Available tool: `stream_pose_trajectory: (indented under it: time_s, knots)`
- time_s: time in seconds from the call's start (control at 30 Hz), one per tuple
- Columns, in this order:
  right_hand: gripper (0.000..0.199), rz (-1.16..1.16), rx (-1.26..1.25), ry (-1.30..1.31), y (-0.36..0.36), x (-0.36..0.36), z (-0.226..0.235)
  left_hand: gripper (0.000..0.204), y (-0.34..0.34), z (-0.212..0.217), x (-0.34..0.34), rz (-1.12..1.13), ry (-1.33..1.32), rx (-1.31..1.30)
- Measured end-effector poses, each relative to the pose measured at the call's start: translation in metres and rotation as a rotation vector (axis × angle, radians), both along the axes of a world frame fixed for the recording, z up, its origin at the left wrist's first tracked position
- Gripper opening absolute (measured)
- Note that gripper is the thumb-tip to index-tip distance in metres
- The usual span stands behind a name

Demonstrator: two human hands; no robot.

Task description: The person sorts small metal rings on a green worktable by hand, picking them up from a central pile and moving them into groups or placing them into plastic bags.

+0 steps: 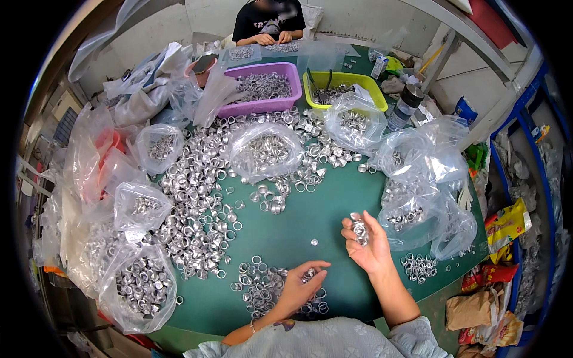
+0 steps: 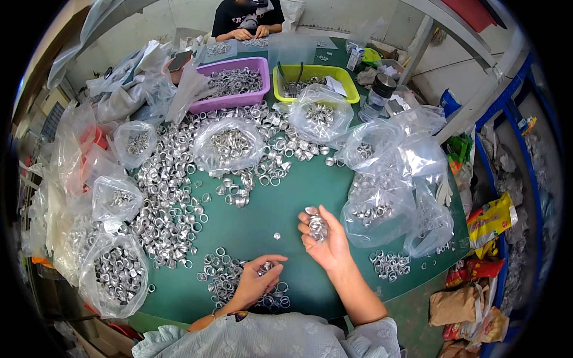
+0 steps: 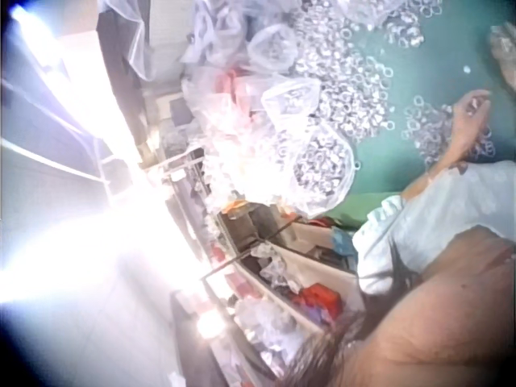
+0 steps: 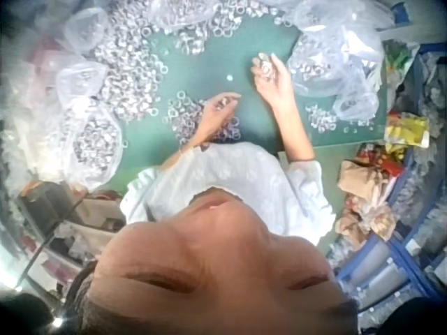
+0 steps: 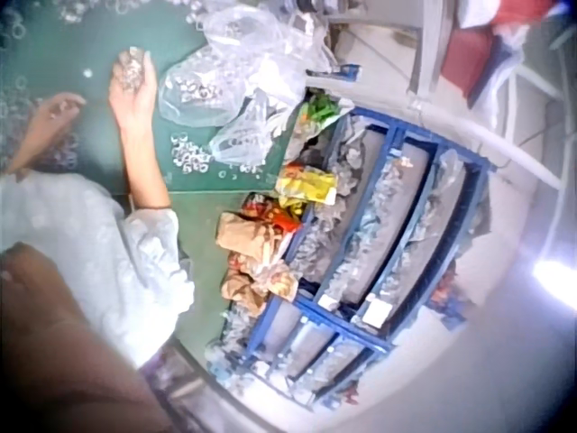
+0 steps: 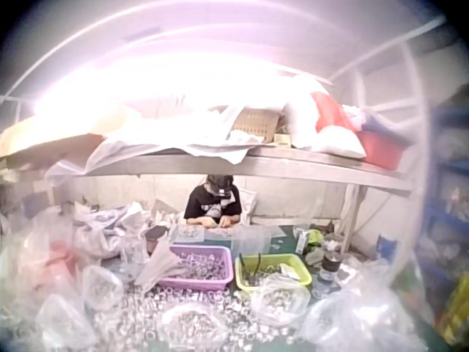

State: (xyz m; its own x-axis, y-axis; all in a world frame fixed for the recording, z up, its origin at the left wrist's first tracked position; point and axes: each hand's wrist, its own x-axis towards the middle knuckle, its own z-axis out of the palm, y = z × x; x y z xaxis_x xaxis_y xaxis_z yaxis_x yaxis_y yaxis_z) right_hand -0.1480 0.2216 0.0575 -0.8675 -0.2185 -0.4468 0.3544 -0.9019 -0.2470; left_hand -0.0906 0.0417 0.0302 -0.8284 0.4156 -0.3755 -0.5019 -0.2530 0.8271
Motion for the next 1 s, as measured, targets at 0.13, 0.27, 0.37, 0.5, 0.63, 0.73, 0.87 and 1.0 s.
stream_pose_trajectory:
  time_s: [0.13,0.27,0.37,0.5,0.63,0.73,0.87,1.0]
  knots:
    - [0.020,-0.098,-0.047,-0.190,-0.010,-0.021,0.016,0.020,-0.003,0.002,-0.004,0.017,-0.014,-0.003]
    - [0.016,-0.030,-0.067,0.081,0.011,-0.051,-0.008,0.020,-0.005,-0.004,-0.005,0.021,-0.020,0.015]
    - [0.017,-0.154,0.359,0.189,0.015,-0.097,0.007,0.020,-0.006,-0.005,-0.006,0.039,-0.027,0.016]
    - [0.022,-0.238,1.457,0.284,0.041,-0.177,0.016,0.019,-0.005,-0.007,-0.007,0.015,-0.053,0.059]
    - [0.020,-0.247,2.438,0.280,0.060,-0.240,0.009,0.019,-0.005,-0.007,-0.007,0.041,-0.062,0.055]
    - [0.024,-0.026,2.770,0.277,0.059,-0.253,0.008,0.019,-0.009,-0.009,-0.009,0.034,-0.039,0.025]
    - [0.021,0.273,3.073,0.357,0.068,-0.269,-0.002,0.019,-0.010,-0.008,-0.010,0.017,-0.022,0.013]
    - [0.015,0.320,3.100,0.359,0.081,-0.273,-0.006,0.019,-0.009,-0.007,-0.011,0.022,-0.013,0.006]
